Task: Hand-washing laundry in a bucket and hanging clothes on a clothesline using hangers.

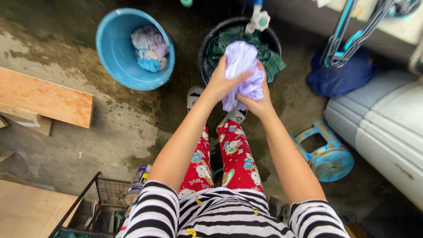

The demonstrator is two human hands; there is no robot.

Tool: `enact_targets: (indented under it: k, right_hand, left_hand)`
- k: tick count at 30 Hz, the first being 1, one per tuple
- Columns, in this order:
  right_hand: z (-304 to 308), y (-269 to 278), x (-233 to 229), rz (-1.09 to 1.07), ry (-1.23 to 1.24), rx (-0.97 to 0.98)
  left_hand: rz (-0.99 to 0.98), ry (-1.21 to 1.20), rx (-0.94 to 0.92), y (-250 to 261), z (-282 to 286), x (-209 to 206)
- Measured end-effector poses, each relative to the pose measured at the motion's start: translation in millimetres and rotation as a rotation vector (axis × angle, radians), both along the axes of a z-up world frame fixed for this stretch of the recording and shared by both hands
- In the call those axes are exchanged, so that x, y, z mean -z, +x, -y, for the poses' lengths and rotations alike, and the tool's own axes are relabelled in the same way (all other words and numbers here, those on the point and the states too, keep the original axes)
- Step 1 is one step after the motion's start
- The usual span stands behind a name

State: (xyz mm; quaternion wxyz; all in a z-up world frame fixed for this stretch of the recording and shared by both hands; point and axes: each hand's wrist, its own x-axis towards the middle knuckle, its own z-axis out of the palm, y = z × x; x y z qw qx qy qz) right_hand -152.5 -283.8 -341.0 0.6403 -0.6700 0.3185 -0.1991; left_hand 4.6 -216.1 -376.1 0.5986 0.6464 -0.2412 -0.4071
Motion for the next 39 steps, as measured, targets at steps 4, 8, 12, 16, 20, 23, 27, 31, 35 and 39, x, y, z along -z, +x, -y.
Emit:
enact_targets:
  k: [4,8,12,16,20,23,27,31,35,39]
  right_hand:
    - [-21,11,-71,0.063,0.150,-0.187]
    - [-41,10,-116,0.011,0.243,-0.221]
    - [-66,24,-188,-0.198,-0.169,-0.107]
    - [-63,12,-202,-0.190,-0.579,-0.095]
    - [-57,7,-210,-0.195,-0.323,-0.127]
    - [-48,-19,-234,-0.196,-0.453,-0.169]
    - [-36,-41,-267,-0.077,-0.549,-0.305]
    - [-22,-64,-304,0.058,-0.800,-0.415]
    - [-15,-66,-376,-0.476,-0.976,-0.373]
    - [1,-68,-378,0.034,-1.060,-0.442]
  left_hand:
    - [0.001,-0.068,-0.030,8,-51,-91]
    - [0.064,-0.085,-0.152,6,-88,-109]
    - [0.017,-0.107,-0.201,9,-112,-159]
    - [0.169,-0.002,-0.252,7,-122,-193]
    - [0.182,0.020,-0.298,-1,-113,-207]
    - [0.270,0.186,-0.251,-27,-107,-236]
    - [0.482,0.147,-0.192,-66,-98,-267]
    - [0.631,0.255,-0.077,-94,-94,-329]
    - [0.762,0.245,-0.035,-100,-92,-372]
    - [0.744,0.212,0.006,-109,-102,-410]
